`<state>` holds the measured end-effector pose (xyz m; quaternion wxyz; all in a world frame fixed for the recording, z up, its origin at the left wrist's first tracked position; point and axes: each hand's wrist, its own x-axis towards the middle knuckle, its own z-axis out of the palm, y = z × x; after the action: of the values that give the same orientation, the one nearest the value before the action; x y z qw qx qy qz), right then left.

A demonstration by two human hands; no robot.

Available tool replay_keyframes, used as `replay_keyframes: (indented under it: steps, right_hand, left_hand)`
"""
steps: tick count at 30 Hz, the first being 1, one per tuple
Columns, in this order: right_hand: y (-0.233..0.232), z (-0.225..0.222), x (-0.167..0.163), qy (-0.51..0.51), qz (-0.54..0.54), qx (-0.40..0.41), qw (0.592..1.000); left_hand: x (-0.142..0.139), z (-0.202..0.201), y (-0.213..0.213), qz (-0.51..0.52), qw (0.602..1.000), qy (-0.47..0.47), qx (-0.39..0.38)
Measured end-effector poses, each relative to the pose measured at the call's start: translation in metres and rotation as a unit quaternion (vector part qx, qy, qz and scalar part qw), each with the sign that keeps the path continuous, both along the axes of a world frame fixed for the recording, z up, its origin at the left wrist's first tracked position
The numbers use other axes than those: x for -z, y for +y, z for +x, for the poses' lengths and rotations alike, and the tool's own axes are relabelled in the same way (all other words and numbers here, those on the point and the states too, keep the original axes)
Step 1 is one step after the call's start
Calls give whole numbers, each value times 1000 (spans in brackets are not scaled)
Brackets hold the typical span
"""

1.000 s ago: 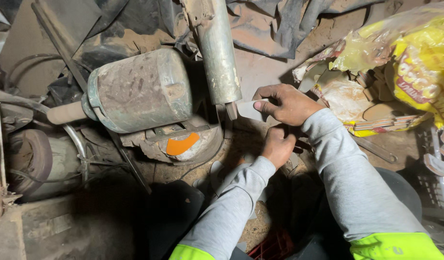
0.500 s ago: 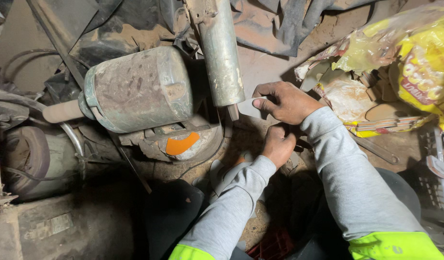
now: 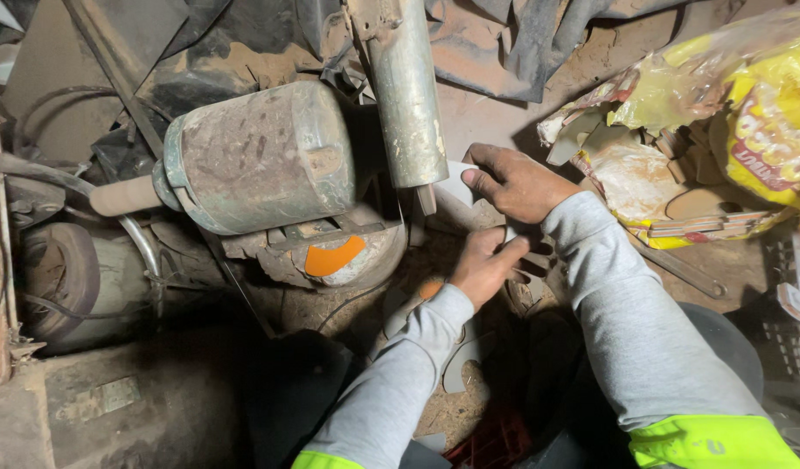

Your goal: The person uses a belt grinding machine to smooth and shape the edges of curved shoe sole pieces. They hold each piece with both hands, pressing it against the moving belt, then rotate and flip the piece to grind different edges. Finished pieces are placed on the floor beside the machine.

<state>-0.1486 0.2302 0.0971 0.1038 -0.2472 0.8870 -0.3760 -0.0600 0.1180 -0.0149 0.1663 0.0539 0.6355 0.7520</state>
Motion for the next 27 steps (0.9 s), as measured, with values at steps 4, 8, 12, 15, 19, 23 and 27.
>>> replay_keyframes:
  steps: [4, 8, 12, 15, 19, 23, 27]
  right_hand:
    - [-1, 6, 12, -6, -25, 19, 1000]
    - [-4, 11, 14, -14, -30, 25, 999]
    - [-10, 14, 10, -31, -40, 42, 998]
    - [-13, 12, 8, -40, -51, 59, 996]
    - [-11, 7, 7, -3, -87, 67, 994]
    - [-12, 4, 6, -20, -74, 97, 992]
    - [-17, 6, 0, 1, -88, 96, 992]
  left_hand:
    - [-14, 8, -29, 72, 992, -86, 64]
    - [-33, 17, -59, 88, 985, -106, 104]
    - [-49, 24, -76, 75, 989, -91, 94]
    - [-59, 25, -82, 63, 991, -88, 74]
    - [-66, 20, -79, 73, 992, -81, 60]
    - [-70, 16, -80, 57, 995, -73, 40]
    - [-64, 16, -86, 80, 994, -66, 46]
